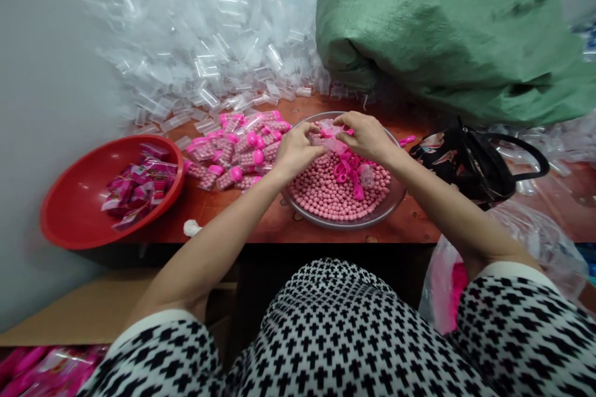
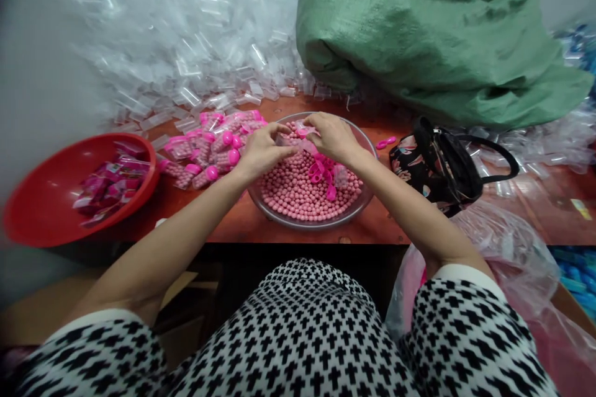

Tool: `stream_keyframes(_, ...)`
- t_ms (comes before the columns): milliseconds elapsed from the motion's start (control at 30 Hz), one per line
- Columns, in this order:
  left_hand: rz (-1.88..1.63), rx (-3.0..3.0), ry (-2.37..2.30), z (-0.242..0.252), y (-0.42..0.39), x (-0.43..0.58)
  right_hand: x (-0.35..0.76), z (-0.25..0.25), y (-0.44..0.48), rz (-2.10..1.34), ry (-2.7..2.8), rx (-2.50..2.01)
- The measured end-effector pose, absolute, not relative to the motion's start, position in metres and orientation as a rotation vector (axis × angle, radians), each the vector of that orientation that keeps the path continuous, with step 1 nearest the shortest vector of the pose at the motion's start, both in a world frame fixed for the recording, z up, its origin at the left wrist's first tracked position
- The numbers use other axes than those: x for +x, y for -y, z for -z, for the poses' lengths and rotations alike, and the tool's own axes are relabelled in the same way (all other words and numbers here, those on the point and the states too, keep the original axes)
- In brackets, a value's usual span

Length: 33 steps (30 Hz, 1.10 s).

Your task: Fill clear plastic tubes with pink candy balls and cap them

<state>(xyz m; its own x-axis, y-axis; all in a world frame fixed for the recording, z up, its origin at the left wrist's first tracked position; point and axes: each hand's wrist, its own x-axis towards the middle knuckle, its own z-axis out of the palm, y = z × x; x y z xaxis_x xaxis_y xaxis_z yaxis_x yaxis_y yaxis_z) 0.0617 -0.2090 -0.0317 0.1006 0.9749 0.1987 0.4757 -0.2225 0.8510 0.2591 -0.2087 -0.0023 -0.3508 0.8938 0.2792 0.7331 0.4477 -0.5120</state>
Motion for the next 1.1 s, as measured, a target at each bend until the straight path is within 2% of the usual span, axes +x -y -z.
stream_keyframes(100, -1.272, 1.634, -1.313, 0.027, 0.224, 0.051, 0.253, 0.004, 0.226, -0.932, 2.012, -1.105)
stream_keyframes(200, -1.352, 1.43, -1.108, 0.025, 0.239, 0.052, 0.243, 0.012, 0.244, -1.412, 1.675, -0.921)
stream_keyframes(333, -1.322, 1.313, -0.934, 0.025, 0.253, 0.058, 0.231, 0.021, 0.26, -1.705, 1.335, -0.863)
stream_keyframes(433, -1.24, 1.236, -0.868, 0.027, 0.261, 0.058, 0.23, 0.02, 0.265, -1.854, 1.436, -0.951)
stream_keyframes(500, -1.199, 1.185, -0.865, 0.028, 0.265, 0.056, 0.235, 0.015, 0.261, -1.725, 1.685, -1.081)
stream_keyframes(567, -1.226, 1.186, -0.896, 0.03, 0.265, 0.054, 0.241, 0.008, 0.248, -1.292, 1.942, -1.214)
stream_keyframes(667, -1.388, 1.28, -0.949, 0.035, 0.261, 0.05, 0.246, 0.0, 0.218, -0.451, 2.14, -1.423)
stream_keyframes(767, -1.526, 1.411, -1.012, 0.039, 0.254, 0.045, 0.242, -0.001, 0.193, -0.036, 2.311, -1.699)
stream_keyframes(867, -1.574, 1.563, -1.094, 0.036, 0.252, 0.037, 0.237, -0.003, 0.185, 0.102, 2.339, -1.808)
stream_keyframes(967, -1.591, 1.729, -1.103, 0.027, 0.254, 0.033, 0.242, -0.011, 0.195, 0.105, 2.253, -1.725)
stream_keyframes(1033, -1.574, 1.805, -1.053, 0.022, 0.256, 0.036, 0.248, -0.019, 0.209, -0.116, 2.207, -1.668)
stream_keyframes(1100, -1.522, 1.86, -0.993, 0.021, 0.257, 0.044, 0.252, -0.025, 0.225, -0.48, 2.113, -1.586)
